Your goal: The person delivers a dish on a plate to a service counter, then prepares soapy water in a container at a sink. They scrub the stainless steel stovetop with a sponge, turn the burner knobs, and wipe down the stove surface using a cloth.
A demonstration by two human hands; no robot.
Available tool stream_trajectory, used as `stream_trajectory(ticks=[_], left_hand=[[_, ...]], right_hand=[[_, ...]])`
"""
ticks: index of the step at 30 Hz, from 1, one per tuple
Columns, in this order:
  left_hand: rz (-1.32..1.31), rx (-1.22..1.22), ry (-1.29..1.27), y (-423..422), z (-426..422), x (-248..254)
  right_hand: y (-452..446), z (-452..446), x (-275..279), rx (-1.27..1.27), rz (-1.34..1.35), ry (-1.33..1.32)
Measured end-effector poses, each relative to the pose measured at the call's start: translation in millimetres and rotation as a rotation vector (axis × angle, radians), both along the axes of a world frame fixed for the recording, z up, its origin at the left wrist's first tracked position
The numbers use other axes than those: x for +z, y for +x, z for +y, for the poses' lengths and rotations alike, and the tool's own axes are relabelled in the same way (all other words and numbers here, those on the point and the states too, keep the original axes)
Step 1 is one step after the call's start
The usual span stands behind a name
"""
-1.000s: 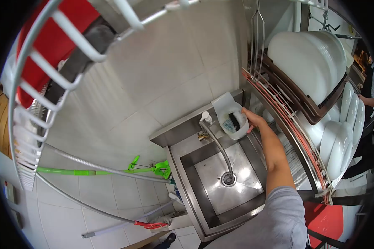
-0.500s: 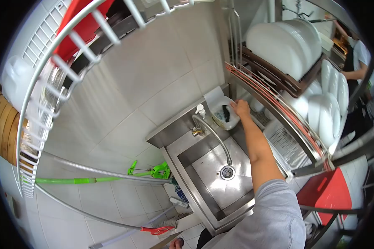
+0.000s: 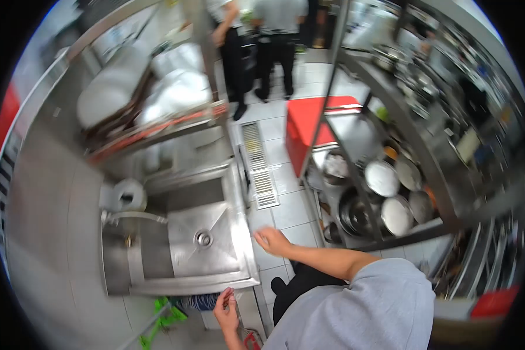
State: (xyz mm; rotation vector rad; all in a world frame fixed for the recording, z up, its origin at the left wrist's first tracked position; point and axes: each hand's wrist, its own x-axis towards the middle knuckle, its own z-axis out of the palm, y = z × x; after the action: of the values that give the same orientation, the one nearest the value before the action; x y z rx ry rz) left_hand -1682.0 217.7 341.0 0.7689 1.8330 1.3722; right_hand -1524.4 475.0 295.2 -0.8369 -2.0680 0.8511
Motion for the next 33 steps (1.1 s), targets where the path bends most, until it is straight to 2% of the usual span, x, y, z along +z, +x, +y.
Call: stream_trajectory(ticks=[1, 2, 3, 4, 5, 6, 7, 8, 10, 12, 14, 15, 16, 17, 19, 21, 22, 24, 25, 32, 33], left_hand=[[0.0, -0.076, 0.026, 5.1, 10.0, 4.7], [-0.002, -0.159, 0.051, 13.3, 24.8, 7.8], [-0.012, -0.217, 0.053, 25.4, 42.4, 8.7], [-0.022, -0.282, 0.051, 40.6, 59.5, 8.4], [0.017, -0.386, -0.089, 51.6, 75.2, 1.6], [0.135, -0.523, -0.195, 70.2, 92.3, 2.6], [0.204, -0.671, -0.235, 83.5, 104.3, -18.6], [0.284, -0.802, -0.271, 102.5, 120.9, -36.5], [0.438, -1.03, -0.382, 168.0, 139.9, -10.4], [0.486, -1.162, -0.255, 204.0, 152.9, -84.7], [0.254, -1.36, -0.407, 216.0, 175.2, -197.9], [0.265, -1.42, -0.44, 256.3, 180.6, -195.1], [0.315, -1.453, -0.437, 304.3, 193.2, -183.4], [0.352, -1.474, -0.431, 354.0, 202.0, -163.7], [0.397, -1.51, -0.414, 436.5, 217.7, -137.1], [0.436, -1.543, -0.4, 503.7, 231.2, -121.9], [0.447, -1.558, -0.396, 534.1, 235.9, -118.5], [0.469, -1.578, -0.393, 588.8, 244.2, -115.7], [0.484, -1.592, -0.395, 613.7, 247.5, -116.9], [0.733, -1.759, -0.356, 755.1, 270.0, -159.8], [0.733, -1.795, -0.329, 777.9, 276.2, -166.8]], right_hand=[[50.2, -28.1, -31.5, 0.019, -0.073, 0.031], [101.9, -54.5, -27.2, 0.096, -0.258, -0.017], [150.7, -76.6, -46.7, 0.207, -0.537, -0.097], [202.4, -98.2, -77.5, 0.272, -0.532, -0.161], [249.9, -117.2, -91.8, 0.32, -0.769, -0.333], [293.7, -133.0, -106.9, 0.267, -0.948, -0.461], [333.9, -150.1, -119.1, 0.08, -1.075, -0.673], [373.9, -163.8, -128.5, -0.222, -1.008, -0.925], [434.4, -186.5, -106.4, -0.94, -0.814, -1.188], [494.2, -203.8, -148.4, -1.404, -0.464, -1.288], [548.4, -209.2, -232.1, -1.149, -0.536, -1.268], [572.9, -207.2, -258.3, -1.018, -0.592, -1.239], [582.5, -209.8, -240.0, -0.983, -0.589, -1.18], [602.2, -203.0, -254.4, -0.843, -0.629, -1.081], [633.9, -190.9, -258.7, -0.857, -0.549, -1.029], [680.9, -173.0, -244.8, -0.58, -0.68, -1.049], [706.3, -167.7, -253.1, -0.463, -0.762, -0.945], [765.9, -165.5, -250.5, -0.571, -0.695, -0.92], [791.1, -167.9, -240.4, -0.791, -0.533, -0.99], [969.9, -190.3, -197.0, -1.313, -0.317, -1.221], [987.5, -190.1, -193.2, -1.313, -0.302, -1.178]])
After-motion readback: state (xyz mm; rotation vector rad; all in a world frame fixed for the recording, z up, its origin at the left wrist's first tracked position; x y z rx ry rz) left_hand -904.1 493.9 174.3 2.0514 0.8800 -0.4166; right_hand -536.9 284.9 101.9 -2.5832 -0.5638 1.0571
